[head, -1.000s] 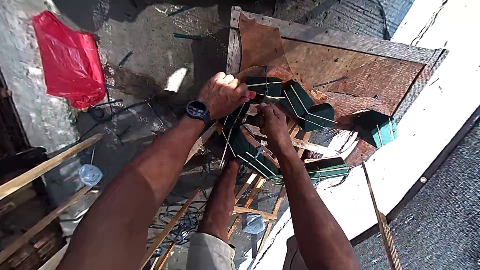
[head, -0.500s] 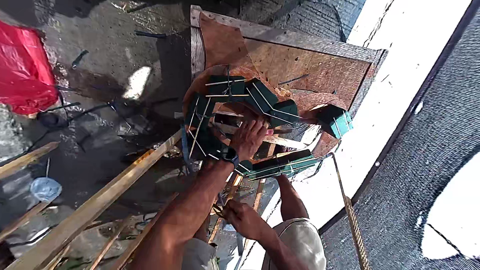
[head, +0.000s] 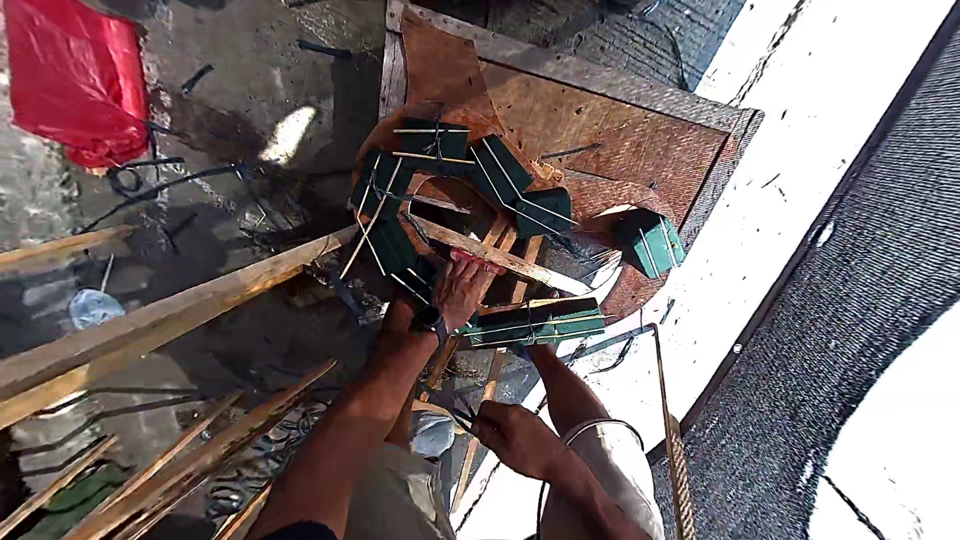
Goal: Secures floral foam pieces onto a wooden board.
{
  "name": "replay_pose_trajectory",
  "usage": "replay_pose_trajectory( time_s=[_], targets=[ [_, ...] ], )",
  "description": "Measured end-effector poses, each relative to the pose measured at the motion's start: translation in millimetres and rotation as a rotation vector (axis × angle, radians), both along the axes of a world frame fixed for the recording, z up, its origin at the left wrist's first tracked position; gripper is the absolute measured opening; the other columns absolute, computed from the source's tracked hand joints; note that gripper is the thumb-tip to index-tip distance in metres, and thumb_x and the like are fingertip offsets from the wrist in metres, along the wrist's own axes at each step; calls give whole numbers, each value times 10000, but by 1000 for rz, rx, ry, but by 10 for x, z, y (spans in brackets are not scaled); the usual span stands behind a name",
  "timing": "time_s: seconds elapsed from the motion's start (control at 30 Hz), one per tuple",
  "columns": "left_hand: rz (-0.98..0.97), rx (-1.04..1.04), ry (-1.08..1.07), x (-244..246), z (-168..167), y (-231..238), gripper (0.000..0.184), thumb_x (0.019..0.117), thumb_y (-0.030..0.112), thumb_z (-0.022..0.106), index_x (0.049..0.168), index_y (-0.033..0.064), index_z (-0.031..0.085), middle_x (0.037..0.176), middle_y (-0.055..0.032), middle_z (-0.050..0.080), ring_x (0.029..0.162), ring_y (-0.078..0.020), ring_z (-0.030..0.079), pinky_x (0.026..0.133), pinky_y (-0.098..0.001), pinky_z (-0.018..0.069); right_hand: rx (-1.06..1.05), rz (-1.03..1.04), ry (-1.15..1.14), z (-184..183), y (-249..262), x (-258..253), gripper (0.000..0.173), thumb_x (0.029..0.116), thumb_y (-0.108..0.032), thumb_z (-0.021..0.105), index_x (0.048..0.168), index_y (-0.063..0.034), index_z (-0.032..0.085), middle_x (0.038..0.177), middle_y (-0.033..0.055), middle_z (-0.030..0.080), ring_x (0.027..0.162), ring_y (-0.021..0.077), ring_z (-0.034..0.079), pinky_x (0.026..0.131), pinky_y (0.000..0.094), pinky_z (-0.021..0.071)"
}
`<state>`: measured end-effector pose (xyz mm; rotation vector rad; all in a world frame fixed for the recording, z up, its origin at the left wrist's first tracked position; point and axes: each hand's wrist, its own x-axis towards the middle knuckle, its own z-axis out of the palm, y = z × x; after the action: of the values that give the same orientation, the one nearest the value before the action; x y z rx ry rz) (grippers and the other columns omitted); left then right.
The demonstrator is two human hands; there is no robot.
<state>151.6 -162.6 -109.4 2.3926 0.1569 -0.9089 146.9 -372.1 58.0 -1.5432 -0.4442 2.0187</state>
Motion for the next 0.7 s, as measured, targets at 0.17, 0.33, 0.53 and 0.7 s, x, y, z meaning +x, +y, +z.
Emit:
replay_pose_trajectory(
  time_s=[0.17,0.33,0.53,0.7],
  targets=[
    [526,-878,331,-187,1440,29,533,1078,468,420,1193,25,692,1026,-92,725,916,-169,688,901,-404,562,43,-933,124,134,-319,622,311,1091,-269,408,958,-81,617,790,2,649,649,85,614,617,263,559],
    [725,-922,70,-679,2277,299,264,1057,238,563,1040,5,684,873,-28,643,751,-46,569,720,-227,495,-111,-1132,-33,102,-119,1286,332,1113,-237,317,1013,-92,598,774,-7,646,637,81,604,602,251,545],
    [838,231,801,-3015,2450,546,345,1056,252,514,1221,1,684,1084,-259,710,997,-416,700,872,-591,556,-196,-346,-398,-397,1634,1096,485,1075,-459,477,1206,-28,658,1031,122,718,893,229,707,832,452,583],
    [1062,457,746,-4129,2510,789,394,1076,217,435,1183,-74,678,1184,-339,660,1155,-512,624,984,-700,450,-229,-207,-507,-1117,2939,825,724,936,-698,575,1125,-4,658,979,241,672,919,416,655,797,649,519]
  ],
)
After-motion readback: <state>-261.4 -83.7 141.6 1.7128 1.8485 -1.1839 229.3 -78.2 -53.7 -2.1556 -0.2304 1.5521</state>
